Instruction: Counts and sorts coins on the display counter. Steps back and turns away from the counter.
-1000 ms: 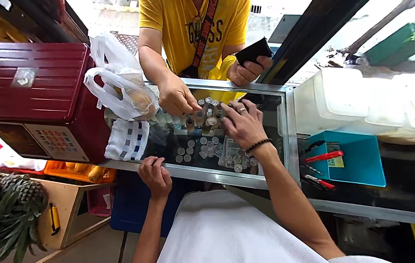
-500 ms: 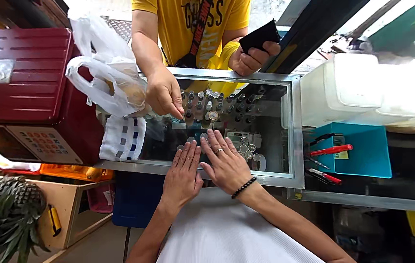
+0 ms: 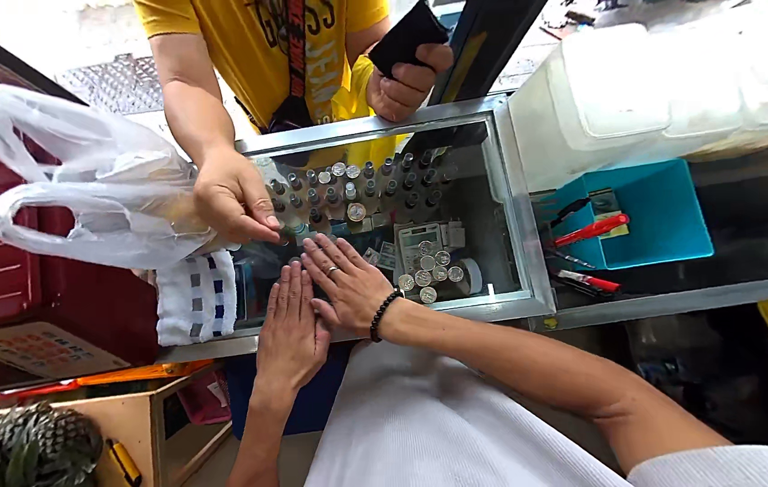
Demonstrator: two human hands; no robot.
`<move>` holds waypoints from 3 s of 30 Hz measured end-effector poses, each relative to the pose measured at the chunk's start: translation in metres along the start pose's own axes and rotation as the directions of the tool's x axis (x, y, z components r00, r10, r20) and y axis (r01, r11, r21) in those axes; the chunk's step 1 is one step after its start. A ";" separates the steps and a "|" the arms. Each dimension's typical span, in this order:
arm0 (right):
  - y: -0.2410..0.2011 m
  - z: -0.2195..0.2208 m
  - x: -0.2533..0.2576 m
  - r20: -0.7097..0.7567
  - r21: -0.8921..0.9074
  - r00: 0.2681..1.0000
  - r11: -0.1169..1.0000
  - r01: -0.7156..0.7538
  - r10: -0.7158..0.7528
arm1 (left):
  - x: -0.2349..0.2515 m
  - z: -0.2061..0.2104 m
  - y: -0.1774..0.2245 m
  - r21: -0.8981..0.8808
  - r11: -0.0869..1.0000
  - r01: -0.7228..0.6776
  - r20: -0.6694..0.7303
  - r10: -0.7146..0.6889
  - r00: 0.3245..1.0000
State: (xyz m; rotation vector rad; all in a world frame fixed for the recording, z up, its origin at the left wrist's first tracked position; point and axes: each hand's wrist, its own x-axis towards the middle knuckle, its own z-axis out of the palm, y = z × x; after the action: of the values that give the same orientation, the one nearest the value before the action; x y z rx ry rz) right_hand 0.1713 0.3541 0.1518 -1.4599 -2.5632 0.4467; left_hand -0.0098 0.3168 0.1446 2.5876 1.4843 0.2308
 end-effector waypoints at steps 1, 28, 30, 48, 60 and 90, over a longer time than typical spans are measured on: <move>0.003 0.000 0.008 -0.007 0.004 1.000 1.000 0.024 -0.024 | 0.004 -0.001 -0.006 0.004 1.000 0.004 0.008 -0.004 1.000; 0.120 -0.070 -0.001 -0.159 0.063 0.986 0.997 -0.039 0.048 | 0.086 0.007 -0.028 -0.041 0.998 0.046 -0.087 -0.050 0.995; 0.115 -0.056 -0.012 -0.120 0.042 0.990 0.997 -0.065 0.070 | 0.085 0.008 -0.030 -0.071 0.997 0.026 -0.102 -0.033 0.994; 0.123 -0.048 -0.136 -0.338 0.260 0.785 0.853 -0.453 0.520 | 0.021 0.021 0.052 -0.276 0.955 -0.108 -0.125 0.076 0.989; 0.106 -0.019 -0.160 -0.520 0.246 0.687 0.859 -0.448 0.508 | 0.024 0.028 0.056 -0.170 0.980 -0.103 -0.190 0.069 0.979; 0.116 -0.028 -0.173 -0.542 0.425 0.608 0.814 -0.396 0.579 | 0.029 0.027 0.082 -0.178 0.984 0.027 -0.231 -0.069 0.971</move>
State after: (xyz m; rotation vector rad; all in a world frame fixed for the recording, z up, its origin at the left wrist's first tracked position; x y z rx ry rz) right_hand 0.3618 0.2666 0.1413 -1.8025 -1.4697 0.2500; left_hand 0.0793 0.2999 0.1373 2.4509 1.5215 0.6526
